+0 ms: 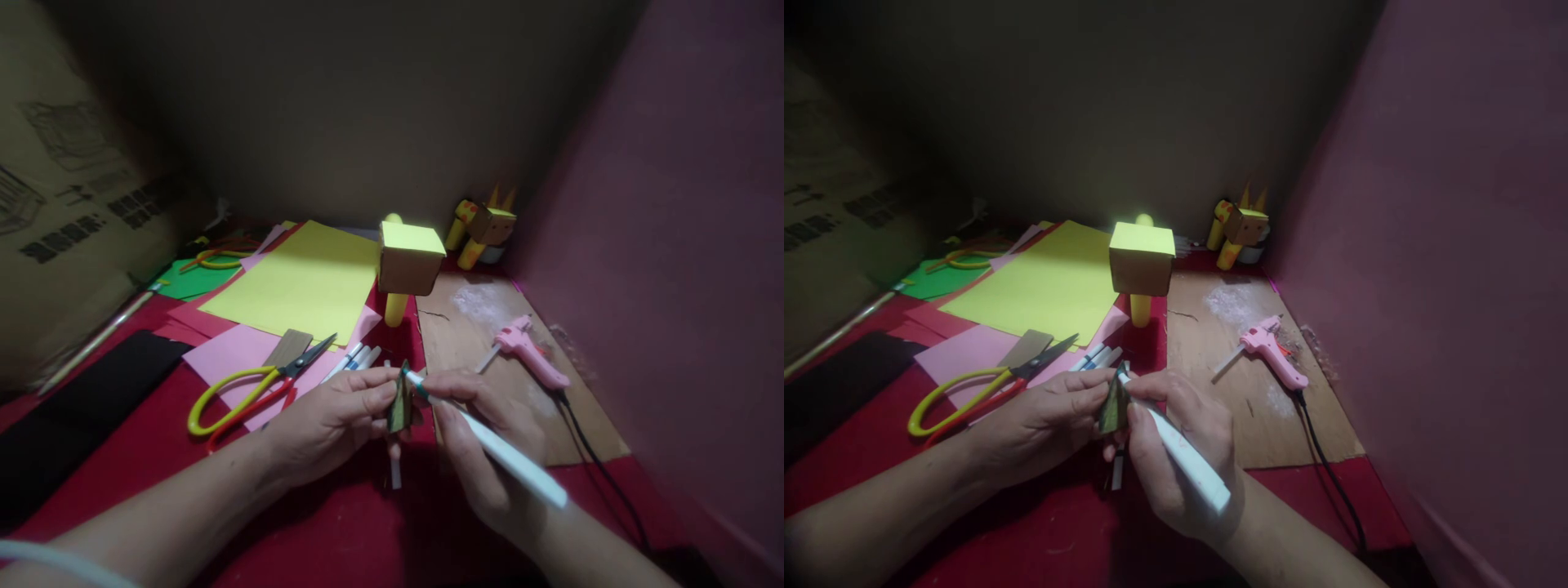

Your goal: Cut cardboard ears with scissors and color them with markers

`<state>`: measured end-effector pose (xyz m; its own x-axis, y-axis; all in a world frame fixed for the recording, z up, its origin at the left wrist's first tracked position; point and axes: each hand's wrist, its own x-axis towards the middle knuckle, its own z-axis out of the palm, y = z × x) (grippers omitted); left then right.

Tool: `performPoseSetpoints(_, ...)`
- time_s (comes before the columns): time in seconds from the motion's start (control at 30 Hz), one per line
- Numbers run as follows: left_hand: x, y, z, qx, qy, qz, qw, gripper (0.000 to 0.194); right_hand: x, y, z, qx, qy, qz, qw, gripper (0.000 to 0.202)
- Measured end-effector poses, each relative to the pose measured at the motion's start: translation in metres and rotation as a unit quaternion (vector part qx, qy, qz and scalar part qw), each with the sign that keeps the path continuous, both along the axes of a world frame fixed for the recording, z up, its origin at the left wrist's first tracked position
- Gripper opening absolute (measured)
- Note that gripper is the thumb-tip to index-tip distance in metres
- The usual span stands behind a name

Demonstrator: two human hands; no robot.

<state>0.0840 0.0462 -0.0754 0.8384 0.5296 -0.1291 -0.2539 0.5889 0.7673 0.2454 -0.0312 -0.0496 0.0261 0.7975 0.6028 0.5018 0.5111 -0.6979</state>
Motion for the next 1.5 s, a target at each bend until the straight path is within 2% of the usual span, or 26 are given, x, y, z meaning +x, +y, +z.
performPoseSetpoints(0.33, -0.0009, 0.0006, 0.0004, 0.008, -0.002, -0.002, 1.000, 0.023, 0.0000, -0.0009, 0.0019, -0.014, 0.015, -0.002, 1.000, 0.016)
performPoseSetpoints(0.53, -0.0012, 0.0011, -0.0022, 0.010, 0.003, -0.001, 1.000, 0.024, -0.0013, -0.0002, 0.0005, -0.005, 0.010, -0.038, 0.999, 0.015)
performPoseSetpoints(0.73, -0.0012, 0.0009, -0.0031, 0.007, -0.004, 0.000, 1.000, 0.025, -0.0035, 0.0001, 0.0014, -0.014, 0.015, -0.047, 0.999, 0.015)
performPoseSetpoints(1.0, -0.0002, 0.0028, -0.0042, 0.000, 0.002, 0.002, 1.000, 0.023, -0.0022, 0.0002, 0.0016, 0.004, 0.011, -0.015, 1.000, 0.015)
performPoseSetpoints(1.5, 0.0000, 0.0014, -0.0036, -0.001, -0.003, -0.002, 1.000, 0.022, -0.0010, -0.0001, 0.0024, -0.010, 0.026, 0.007, 1.000, 0.015)
